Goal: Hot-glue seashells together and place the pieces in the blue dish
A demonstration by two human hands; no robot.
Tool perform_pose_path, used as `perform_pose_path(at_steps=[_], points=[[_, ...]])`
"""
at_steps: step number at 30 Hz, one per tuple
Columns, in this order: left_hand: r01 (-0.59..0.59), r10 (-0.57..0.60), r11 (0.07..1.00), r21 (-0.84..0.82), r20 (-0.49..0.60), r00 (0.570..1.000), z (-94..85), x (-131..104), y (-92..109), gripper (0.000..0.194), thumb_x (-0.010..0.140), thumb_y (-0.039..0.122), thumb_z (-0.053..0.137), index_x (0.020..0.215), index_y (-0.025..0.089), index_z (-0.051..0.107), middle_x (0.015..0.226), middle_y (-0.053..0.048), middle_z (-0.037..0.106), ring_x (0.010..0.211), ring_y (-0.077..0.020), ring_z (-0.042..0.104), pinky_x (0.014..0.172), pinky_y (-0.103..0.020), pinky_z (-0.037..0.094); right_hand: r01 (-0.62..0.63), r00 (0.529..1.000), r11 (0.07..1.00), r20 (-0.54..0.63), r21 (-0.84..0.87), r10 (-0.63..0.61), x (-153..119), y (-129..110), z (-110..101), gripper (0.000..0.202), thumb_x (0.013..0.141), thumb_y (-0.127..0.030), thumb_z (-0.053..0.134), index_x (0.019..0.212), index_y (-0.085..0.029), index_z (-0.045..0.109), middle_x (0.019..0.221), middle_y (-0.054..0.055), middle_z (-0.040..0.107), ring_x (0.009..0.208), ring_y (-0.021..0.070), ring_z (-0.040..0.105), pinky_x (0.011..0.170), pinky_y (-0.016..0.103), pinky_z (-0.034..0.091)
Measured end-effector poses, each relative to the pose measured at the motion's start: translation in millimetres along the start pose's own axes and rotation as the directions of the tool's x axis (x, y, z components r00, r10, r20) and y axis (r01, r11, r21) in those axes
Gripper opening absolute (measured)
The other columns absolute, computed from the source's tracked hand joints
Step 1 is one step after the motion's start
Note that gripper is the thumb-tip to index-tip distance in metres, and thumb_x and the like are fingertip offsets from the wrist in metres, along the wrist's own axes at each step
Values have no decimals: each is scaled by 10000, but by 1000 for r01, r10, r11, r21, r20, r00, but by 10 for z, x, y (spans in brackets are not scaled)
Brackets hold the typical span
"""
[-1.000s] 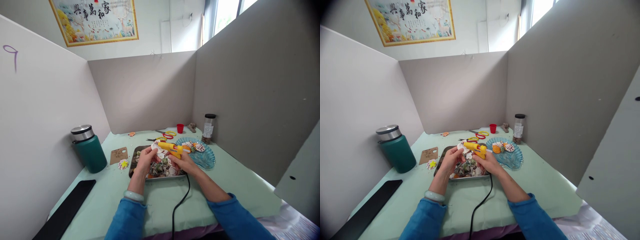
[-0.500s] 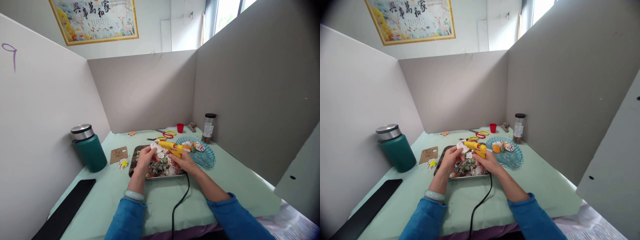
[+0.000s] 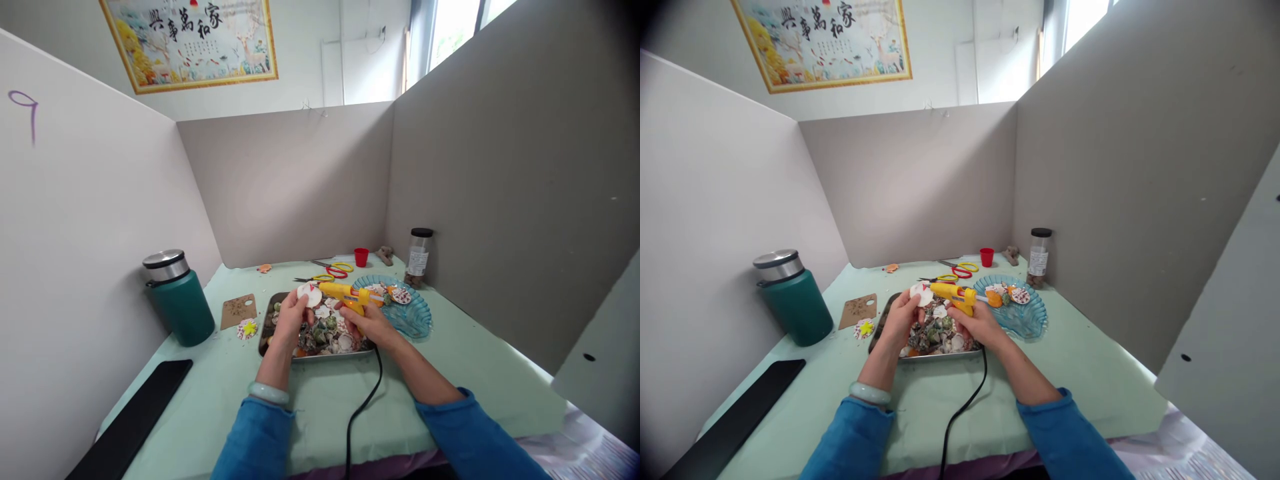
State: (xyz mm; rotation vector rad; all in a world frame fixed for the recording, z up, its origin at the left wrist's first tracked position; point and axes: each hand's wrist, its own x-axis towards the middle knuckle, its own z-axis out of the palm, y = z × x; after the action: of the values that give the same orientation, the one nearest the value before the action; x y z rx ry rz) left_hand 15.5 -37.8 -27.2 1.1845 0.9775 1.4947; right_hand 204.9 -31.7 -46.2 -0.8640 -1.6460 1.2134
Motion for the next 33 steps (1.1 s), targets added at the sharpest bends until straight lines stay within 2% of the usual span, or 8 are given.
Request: perform_pose_path(at_steps=[5, 10, 13, 19, 26, 33], points=[[-16, 16, 1000, 12, 36, 999, 11, -15, 10, 284, 723, 342, 617, 902, 141, 527, 577, 46, 561, 344, -54, 407, 412, -200, 266, 1, 1000, 1000, -16, -1, -1, 14, 43, -18, 371, 809, -492, 593, 953, -151, 616, 478, -53, 534, 358, 81, 438, 381, 206, 343], [-41, 43, 999, 31, -79, 996, 6, 1, -3, 244, 748, 338, 587, 884, 154, 505, 516, 65, 521, 343, -54, 393, 413, -190, 247, -22, 1000, 1000, 17, -14, 22, 20, 58, -22, 380, 804, -497, 599, 945, -145, 623, 476, -46, 538, 355, 84, 441, 372, 205, 340], [-55, 58, 998, 34, -110, 992, -3, 13, -6, 242, 741, 359, 591, 840, 156, 501, 539, 44, 555, 338, -49, 384, 402, -191, 227, -11, 999, 1000, 35, -18, 12, 23, 67, -21, 368, 811, -483, 597, 956, -145, 619, 485, -49, 537, 361, 82, 446, 374, 200, 344], [-63, 65, 998, 26, -66, 996, -19, 16, -7, 300, 712, 396, 634, 845, 144, 538, 550, 38, 571, 340, -46, 379, 397, -194, 243, -10, 1000, 1000, -12, -1, 10, 24, 50, -17, 345, 812, -483, 600, 937, -162, 614, 492, -57, 529, 362, 82, 444, 376, 202, 367], [-61, 62, 998, 7, -112, 992, -32, 25, -1, 335, 704, 410, 648, 877, 139, 552, 569, 33, 591, 348, -50, 392, 390, -193, 250, -27, 999, 1000, 33, 5, 27, 4, 14, -20, 317, 799, -488, 617, 873, -180, 621, 512, -53, 540, 375, 82, 455, 381, 201, 372], [-56, 56, 998, 6, -80, 995, -21, 12, 11, 320, 694, 408, 657, 842, 138, 567, 529, 35, 574, 334, -47, 373, 385, -193, 236, -27, 999, 999, 22, 21, 26, 23, 44, -17, 343, 792, -516, 618, 900, -190, 629, 508, -52, 542, 381, 87, 450, 389, 208, 375]])
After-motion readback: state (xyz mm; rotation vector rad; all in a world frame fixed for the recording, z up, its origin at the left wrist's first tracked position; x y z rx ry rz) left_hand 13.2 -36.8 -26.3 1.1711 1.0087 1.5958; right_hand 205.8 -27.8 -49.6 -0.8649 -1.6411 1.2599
